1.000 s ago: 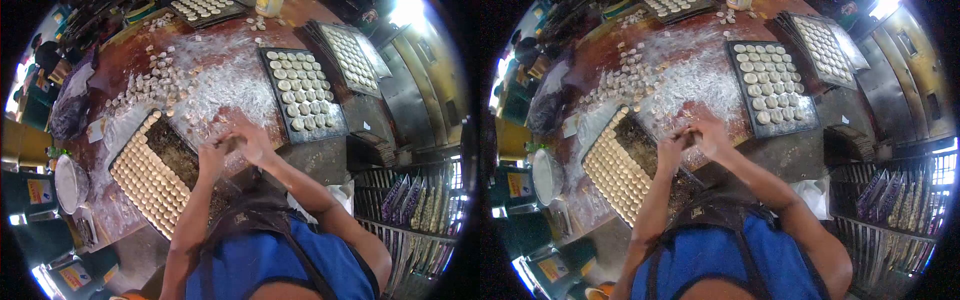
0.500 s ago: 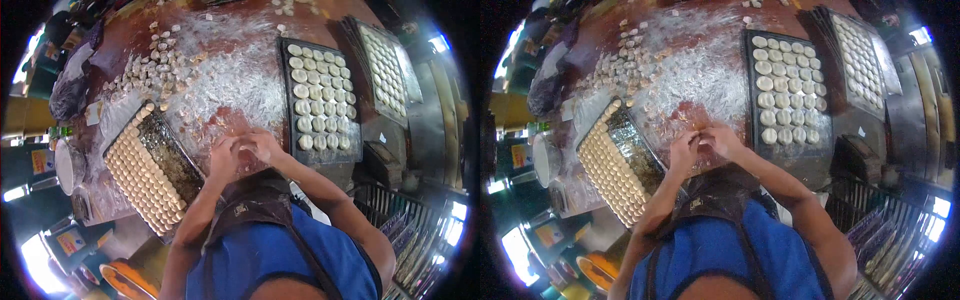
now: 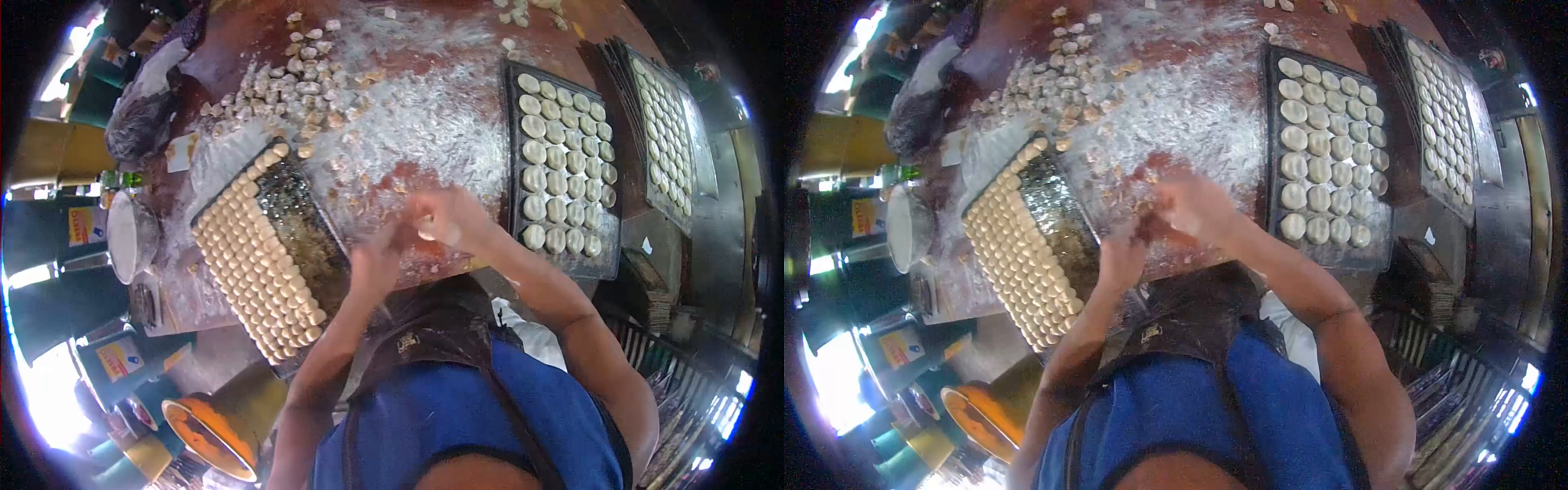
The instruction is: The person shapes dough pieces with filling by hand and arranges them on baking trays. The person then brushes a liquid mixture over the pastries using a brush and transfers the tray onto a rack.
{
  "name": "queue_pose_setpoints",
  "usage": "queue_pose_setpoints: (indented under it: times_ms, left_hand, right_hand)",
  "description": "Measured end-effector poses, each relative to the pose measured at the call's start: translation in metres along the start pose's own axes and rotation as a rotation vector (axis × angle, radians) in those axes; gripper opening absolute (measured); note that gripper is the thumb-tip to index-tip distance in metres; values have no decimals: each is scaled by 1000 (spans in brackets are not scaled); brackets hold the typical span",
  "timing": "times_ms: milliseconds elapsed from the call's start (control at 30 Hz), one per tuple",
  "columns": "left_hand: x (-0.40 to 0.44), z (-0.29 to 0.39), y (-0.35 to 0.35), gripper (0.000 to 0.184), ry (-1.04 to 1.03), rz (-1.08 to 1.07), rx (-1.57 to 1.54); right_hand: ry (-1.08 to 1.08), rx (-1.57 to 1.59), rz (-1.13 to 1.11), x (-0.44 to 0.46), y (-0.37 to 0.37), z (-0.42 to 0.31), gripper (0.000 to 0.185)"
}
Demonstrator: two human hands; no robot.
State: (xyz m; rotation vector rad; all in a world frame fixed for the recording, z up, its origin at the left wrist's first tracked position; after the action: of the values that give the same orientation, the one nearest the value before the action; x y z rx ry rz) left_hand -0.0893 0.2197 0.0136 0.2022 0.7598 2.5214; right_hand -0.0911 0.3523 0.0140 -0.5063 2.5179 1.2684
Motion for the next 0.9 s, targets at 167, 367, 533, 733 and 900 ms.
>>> queue_pose_setpoints:
  times_ms: [167, 367, 533, 733, 900]
  left_hand:
    - [22, -87, 98, 16, 336, 270, -51]
    - [62, -155, 209, 32, -172, 547, 720]
    - [85, -149, 236, 21, 137, 372, 599]
    - [113, -126, 173, 31, 171, 416, -553]
    - [75, -75, 62, 28, 170, 158, -620]
  right_hand:
    - [-11, -548, 732, 7, -23, -24, 67]
    - [-288, 52, 333, -42, -52, 51, 53]
    - [-388, 258, 624, -150, 29, 82, 35]
    - [-769, -27, 1219, -315, 96, 279, 30]
    - [-934, -341, 829, -284, 48, 311, 49]
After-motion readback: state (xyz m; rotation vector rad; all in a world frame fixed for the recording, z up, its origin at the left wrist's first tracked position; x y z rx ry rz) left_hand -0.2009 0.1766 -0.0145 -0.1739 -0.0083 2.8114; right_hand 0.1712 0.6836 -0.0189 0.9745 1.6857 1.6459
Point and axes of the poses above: each hand's wrist, its own x-axis towards the middle knuckle, its own y-axis out of the back of the hand, z = x × y, the point moved 10 cm from there along x, towards the middle knuckle, and after that the axes turned 3 degrees about -x, right-handed, at the moved point
